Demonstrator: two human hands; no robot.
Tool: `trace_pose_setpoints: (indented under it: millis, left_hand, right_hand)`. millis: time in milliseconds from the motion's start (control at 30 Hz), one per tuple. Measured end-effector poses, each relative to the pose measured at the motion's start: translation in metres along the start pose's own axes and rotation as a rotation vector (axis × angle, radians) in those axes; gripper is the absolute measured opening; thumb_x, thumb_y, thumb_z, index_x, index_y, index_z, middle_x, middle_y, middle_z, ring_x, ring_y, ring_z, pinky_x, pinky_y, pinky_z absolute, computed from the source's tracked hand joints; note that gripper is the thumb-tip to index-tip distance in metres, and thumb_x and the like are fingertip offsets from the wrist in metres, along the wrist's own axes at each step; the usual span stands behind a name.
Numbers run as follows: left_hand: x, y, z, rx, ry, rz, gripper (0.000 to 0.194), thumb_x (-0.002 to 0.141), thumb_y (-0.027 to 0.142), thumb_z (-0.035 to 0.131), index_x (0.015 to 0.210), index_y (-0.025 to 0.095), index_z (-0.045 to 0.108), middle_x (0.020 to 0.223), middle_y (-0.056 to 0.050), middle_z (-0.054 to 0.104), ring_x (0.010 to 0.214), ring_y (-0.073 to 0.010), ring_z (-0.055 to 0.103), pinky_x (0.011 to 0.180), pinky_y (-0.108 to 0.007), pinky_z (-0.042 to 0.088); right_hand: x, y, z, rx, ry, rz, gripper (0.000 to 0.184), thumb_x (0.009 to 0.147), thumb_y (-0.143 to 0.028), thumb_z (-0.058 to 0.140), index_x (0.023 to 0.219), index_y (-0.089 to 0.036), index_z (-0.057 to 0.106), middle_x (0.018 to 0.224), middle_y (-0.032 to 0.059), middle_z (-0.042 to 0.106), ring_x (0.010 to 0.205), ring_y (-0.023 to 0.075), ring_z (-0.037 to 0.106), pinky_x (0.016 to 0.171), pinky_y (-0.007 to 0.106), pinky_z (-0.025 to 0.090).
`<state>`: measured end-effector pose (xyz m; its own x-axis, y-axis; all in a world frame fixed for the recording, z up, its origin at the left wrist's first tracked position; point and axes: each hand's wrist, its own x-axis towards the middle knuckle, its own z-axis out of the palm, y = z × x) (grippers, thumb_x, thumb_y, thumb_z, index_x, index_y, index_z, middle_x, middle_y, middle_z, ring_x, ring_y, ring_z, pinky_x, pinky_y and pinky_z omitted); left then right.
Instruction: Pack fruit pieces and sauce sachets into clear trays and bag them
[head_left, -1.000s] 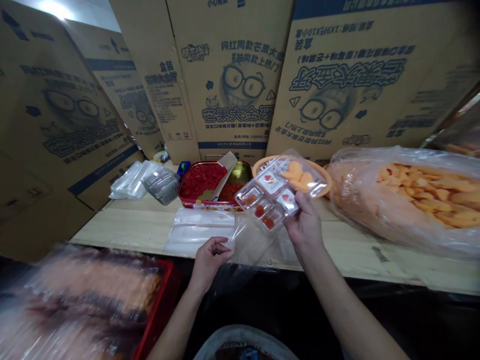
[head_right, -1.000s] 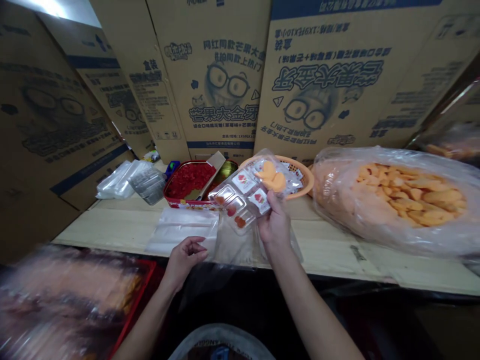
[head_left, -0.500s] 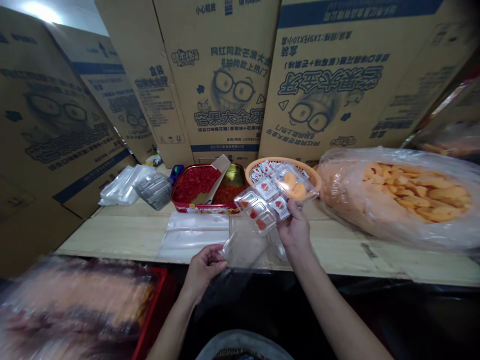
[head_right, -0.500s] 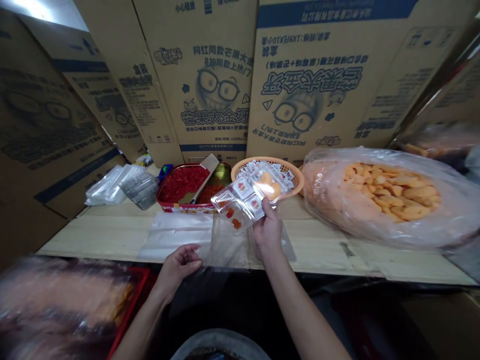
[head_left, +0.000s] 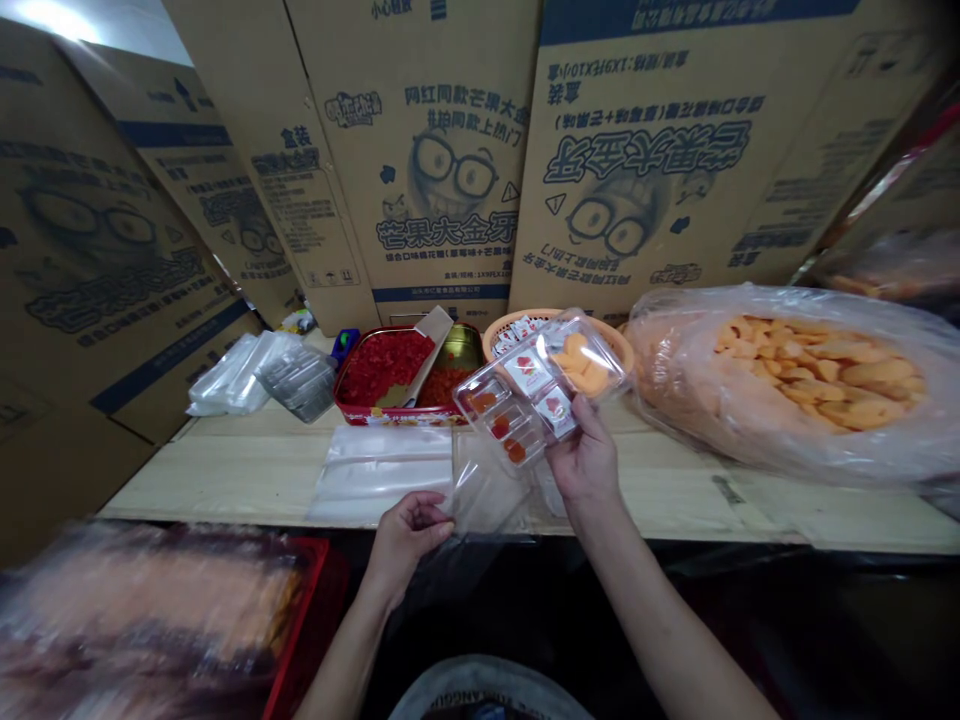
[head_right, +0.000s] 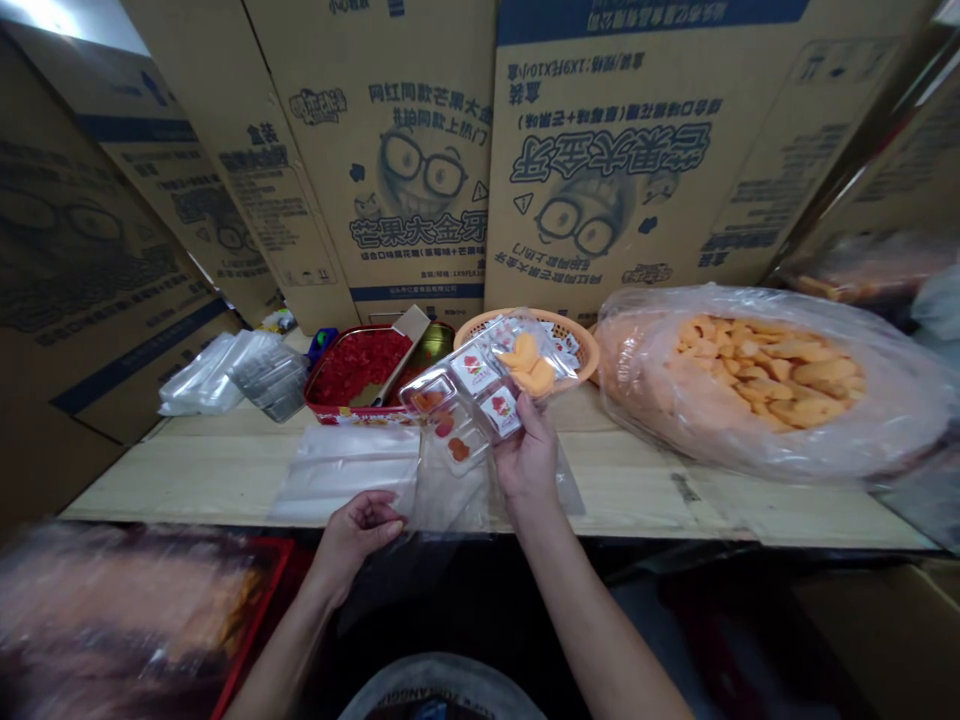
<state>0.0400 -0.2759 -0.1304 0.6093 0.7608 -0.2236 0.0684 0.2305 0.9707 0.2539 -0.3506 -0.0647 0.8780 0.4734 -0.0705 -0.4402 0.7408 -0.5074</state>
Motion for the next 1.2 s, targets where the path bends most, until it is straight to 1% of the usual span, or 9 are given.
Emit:
trace_pose_setpoints:
  millis: [133,300,433,633,767,933,1033,1133,1200]
  left_hand:
    - [-0.001,0.0,0.003,-0.001,-0.03,-0.012,0.036,0.054,0.022,0.078,0.086,0.016,0.062,0.068,0.001,0.062,0.067,-0.011,0.059,0.067,-0.022,0.044]
    - [-0.004,0.001,0.004,-0.054,-0.067,-0.043,0.038,0.054,0.022,0.079,0.087,0.016,0.062,0.067,0.002,0.062,0.07,-0.0128,0.062,0.068,-0.023,0.044]
    - [-0.004,0.001,0.003,-0.124,-0.063,-0.064,0.038,0.051,0.021,0.08,0.084,0.016,0.062,0.066,0.003,0.061,0.069,-0.013,0.063,0.07,-0.024,0.045]
    - [-0.004,0.001,0.002,-0.197,-0.075,-0.094,0.037,0.053,0.023,0.08,0.084,0.016,0.062,0.065,0.002,0.062,0.071,-0.0155,0.065,0.069,-0.025,0.047]
    - [-0.005,0.004,0.0,-0.273,-0.039,-0.116,0.033,0.057,0.028,0.078,0.081,0.016,0.059,0.067,0.0,0.065,0.071,-0.0161,0.065,0.069,-0.026,0.048]
    - [-0.006,0.01,-0.002,-0.366,0.005,-0.117,0.032,0.056,0.029,0.078,0.078,0.016,0.059,0.066,0.001,0.065,0.071,-0.0162,0.066,0.072,-0.028,0.049]
    - [-0.006,0.012,-0.002,-0.374,0.024,-0.113,0.03,0.058,0.029,0.077,0.078,0.016,0.059,0.068,0.001,0.066,0.072,-0.0168,0.066,0.074,-0.03,0.05]
    - [-0.006,0.012,-0.002,-0.365,0.02,-0.094,0.029,0.061,0.031,0.075,0.08,0.016,0.06,0.068,0.0,0.066,0.073,-0.0169,0.066,0.076,-0.032,0.05]
    - [-0.006,0.015,-0.001,-0.339,0.004,-0.077,0.034,0.061,0.032,0.075,0.088,0.017,0.06,0.072,0.0,0.066,0.074,-0.0176,0.066,0.075,-0.032,0.05]
  right_hand:
    - [-0.003,0.004,0.002,-0.005,-0.036,0.016,0.02,0.07,-0.018,0.066,0.089,-0.02,0.065,0.092,-0.0008,0.069,0.089,0.0128,0.062,0.084,0.029,0.049]
    - [-0.004,0.01,-0.002,-0.023,-0.074,0.008,0.02,0.069,-0.019,0.067,0.089,-0.018,0.065,0.09,0.0001,0.069,0.09,0.0127,0.061,0.09,0.029,0.046]
    - [-0.007,0.014,-0.003,-0.026,-0.138,0.009,0.021,0.069,-0.022,0.066,0.09,-0.018,0.065,0.091,0.0011,0.069,0.093,0.0142,0.061,0.093,0.032,0.044]
    - [-0.007,0.016,-0.005,-0.048,-0.146,0.029,0.027,0.068,-0.022,0.067,0.094,-0.02,0.064,0.098,0.0009,0.068,0.098,0.0148,0.059,0.096,0.035,0.041]
    - [-0.004,0.017,-0.009,-0.044,-0.152,0.037,0.031,0.067,-0.02,0.067,0.097,-0.021,0.063,0.101,0.0001,0.067,0.097,0.0136,0.059,0.092,0.031,0.043]
    - [-0.004,0.017,-0.016,-0.088,-0.141,0.057,0.032,0.062,-0.014,0.068,0.093,-0.023,0.064,0.091,-0.0038,0.069,0.082,0.0119,0.063,0.079,0.026,0.05]
    - [-0.004,0.013,-0.019,-0.122,-0.163,0.129,0.03,0.06,-0.014,0.07,0.089,-0.021,0.065,0.085,-0.0021,0.07,0.076,0.0137,0.064,0.076,0.028,0.051]
    - [-0.005,0.007,-0.02,-0.197,-0.201,0.188,0.027,0.061,-0.014,0.069,0.087,-0.02,0.065,0.082,-0.0005,0.07,0.073,0.0151,0.064,0.074,0.031,0.052]
    - [-0.007,0.006,-0.018,-0.238,-0.236,0.186,0.029,0.06,-0.013,0.07,0.088,-0.02,0.065,0.082,0.0007,0.07,0.075,0.0154,0.064,0.075,0.03,0.051]
